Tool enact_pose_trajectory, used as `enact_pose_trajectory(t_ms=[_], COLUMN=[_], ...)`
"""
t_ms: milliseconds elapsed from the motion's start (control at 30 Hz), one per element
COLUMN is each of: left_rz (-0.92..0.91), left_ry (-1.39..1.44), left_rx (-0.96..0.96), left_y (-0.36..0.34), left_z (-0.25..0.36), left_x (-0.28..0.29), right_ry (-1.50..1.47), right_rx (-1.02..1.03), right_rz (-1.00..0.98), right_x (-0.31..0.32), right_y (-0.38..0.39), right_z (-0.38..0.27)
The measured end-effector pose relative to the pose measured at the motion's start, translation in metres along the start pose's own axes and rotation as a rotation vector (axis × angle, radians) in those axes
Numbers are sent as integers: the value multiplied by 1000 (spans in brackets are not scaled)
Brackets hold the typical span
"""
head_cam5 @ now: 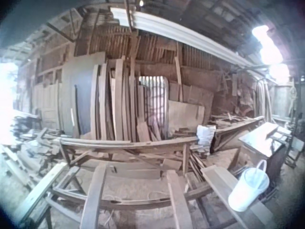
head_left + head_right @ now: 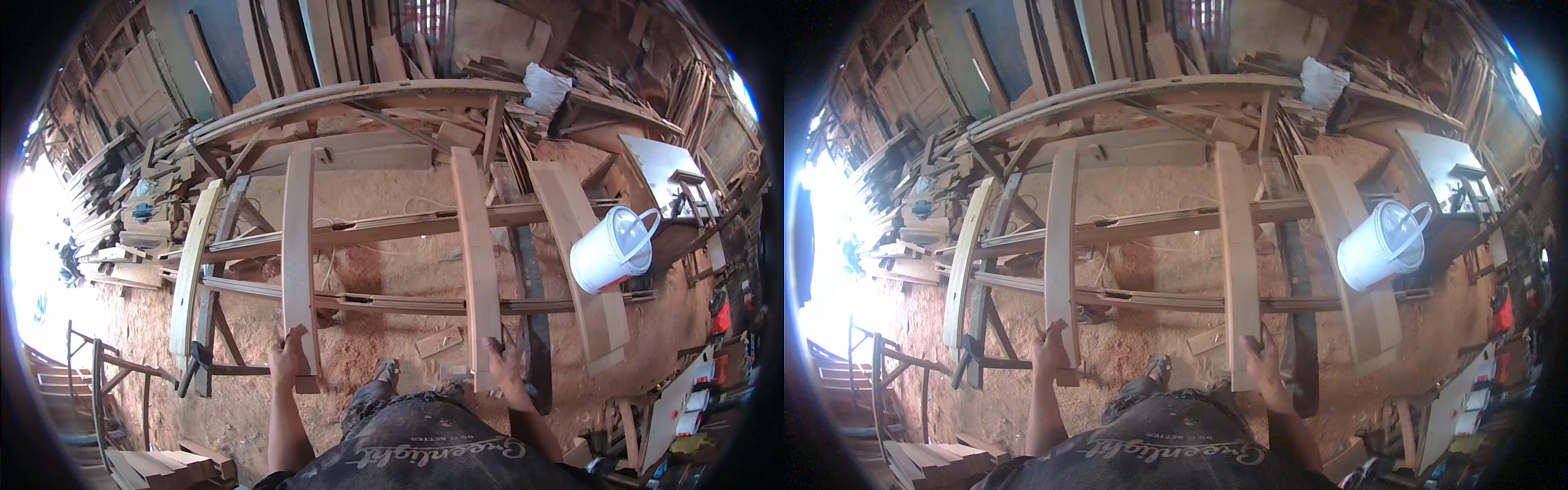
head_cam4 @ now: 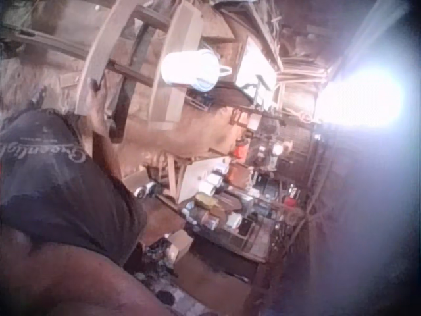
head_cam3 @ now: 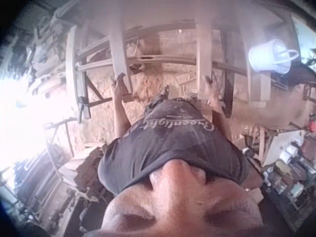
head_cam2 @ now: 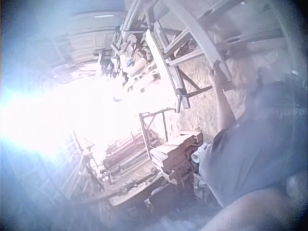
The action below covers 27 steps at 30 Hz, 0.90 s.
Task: The person uses a hand saw to cut a piece of wood on a workbench. They then pick up a white bucket and a brush, dip the brush into the bucket, and apply a white substance to the cut wood pieces.
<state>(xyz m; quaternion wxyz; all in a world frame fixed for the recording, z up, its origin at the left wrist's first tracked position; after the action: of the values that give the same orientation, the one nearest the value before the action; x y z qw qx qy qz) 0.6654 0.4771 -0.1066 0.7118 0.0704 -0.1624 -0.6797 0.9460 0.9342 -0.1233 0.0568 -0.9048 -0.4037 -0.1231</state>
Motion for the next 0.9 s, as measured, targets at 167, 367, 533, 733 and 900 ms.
enact_pose_trajectory(t_ms=[167,367,533,733,900], left_rz=[109,-1,227,-329,-665], left_ry=[-114,-223,-661,-1240,-1761], left_rx=[-22,136,-534,-795,-657], left_y=[-11,-36,-30,-72,-104], left_z=[-4,-10,56,100,85], left_x=[30,54,47,-73,-121], right_ry=[-93,130,969,1216,1270], right_rx=[-33,-5,400,219,299], right_rz=[-147,-241,61,-187,-230], right_x=[-67,-136,-43,59,88], right_y=[9,7,-51,-132,-131], right_z=[-11,-31,-44,-18,30])
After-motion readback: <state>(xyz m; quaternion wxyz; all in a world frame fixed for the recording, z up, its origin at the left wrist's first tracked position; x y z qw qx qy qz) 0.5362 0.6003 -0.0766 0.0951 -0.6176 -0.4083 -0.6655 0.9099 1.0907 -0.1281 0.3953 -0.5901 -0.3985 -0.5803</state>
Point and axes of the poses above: each hand's wrist, its own y-axis away from the middle knuckle, its own x-axis out of the back of the hand, z = x × y, the point moved 5 cm from there along -y, towards the middle knuckle, and after that the axes turned 11 degrees about y, right-handed, at the moved point
